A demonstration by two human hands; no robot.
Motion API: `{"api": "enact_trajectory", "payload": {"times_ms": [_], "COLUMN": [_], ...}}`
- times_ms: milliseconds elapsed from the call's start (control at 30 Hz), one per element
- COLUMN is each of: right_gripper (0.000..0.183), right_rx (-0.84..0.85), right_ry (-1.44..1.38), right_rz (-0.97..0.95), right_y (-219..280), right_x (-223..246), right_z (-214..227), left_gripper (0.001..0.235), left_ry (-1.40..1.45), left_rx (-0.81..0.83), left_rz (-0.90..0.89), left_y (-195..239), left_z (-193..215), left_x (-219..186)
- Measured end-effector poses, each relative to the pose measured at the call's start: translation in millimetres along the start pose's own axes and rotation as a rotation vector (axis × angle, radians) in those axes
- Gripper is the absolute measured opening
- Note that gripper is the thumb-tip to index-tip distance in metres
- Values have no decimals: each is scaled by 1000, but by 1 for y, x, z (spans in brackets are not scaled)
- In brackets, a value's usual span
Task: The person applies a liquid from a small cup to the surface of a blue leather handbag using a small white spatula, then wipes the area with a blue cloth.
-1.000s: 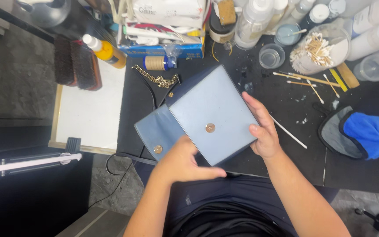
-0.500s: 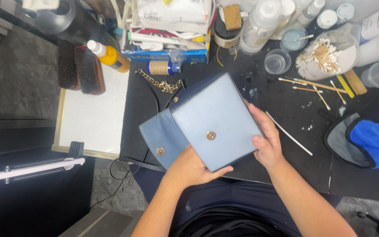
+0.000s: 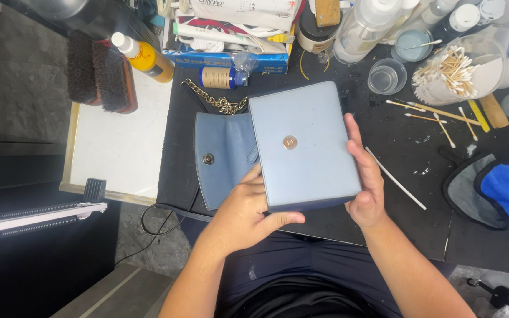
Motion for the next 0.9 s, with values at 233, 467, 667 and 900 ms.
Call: {"api": "enact_trajectory", "payload": {"times_ms": [233,467,667,900], "right_gripper": [76,78,94,87], "right_rx": [-29,-94,-26,-117], "right_ry": [55,179,166,125], "right_rz": [29,86,137,26], "right_y": [-1,4,5,6], "right_x": [5,3,6,22], "right_z": [1,0,-5,1], "left_gripper": [46,37,34,44], "left_ry": [443,469,543,953], "left_rx": [-142,-261,-363,-154], "left_rz": [216,371,430,382], "left_y": [-2,0,-3,-1], "left_z": [-1,-7,-10,-3], "left_x": [-1,15,10,-13]}}
Point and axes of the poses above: each hand's wrist, its own y-axis away from the middle knuckle, its own z-axis out of the back of the hand, x = y × z, the point moved 5 cm from there along -y, towards the middle knuckle, and after that the axes turned 8 degrees about -z, right-handed, at the moved point
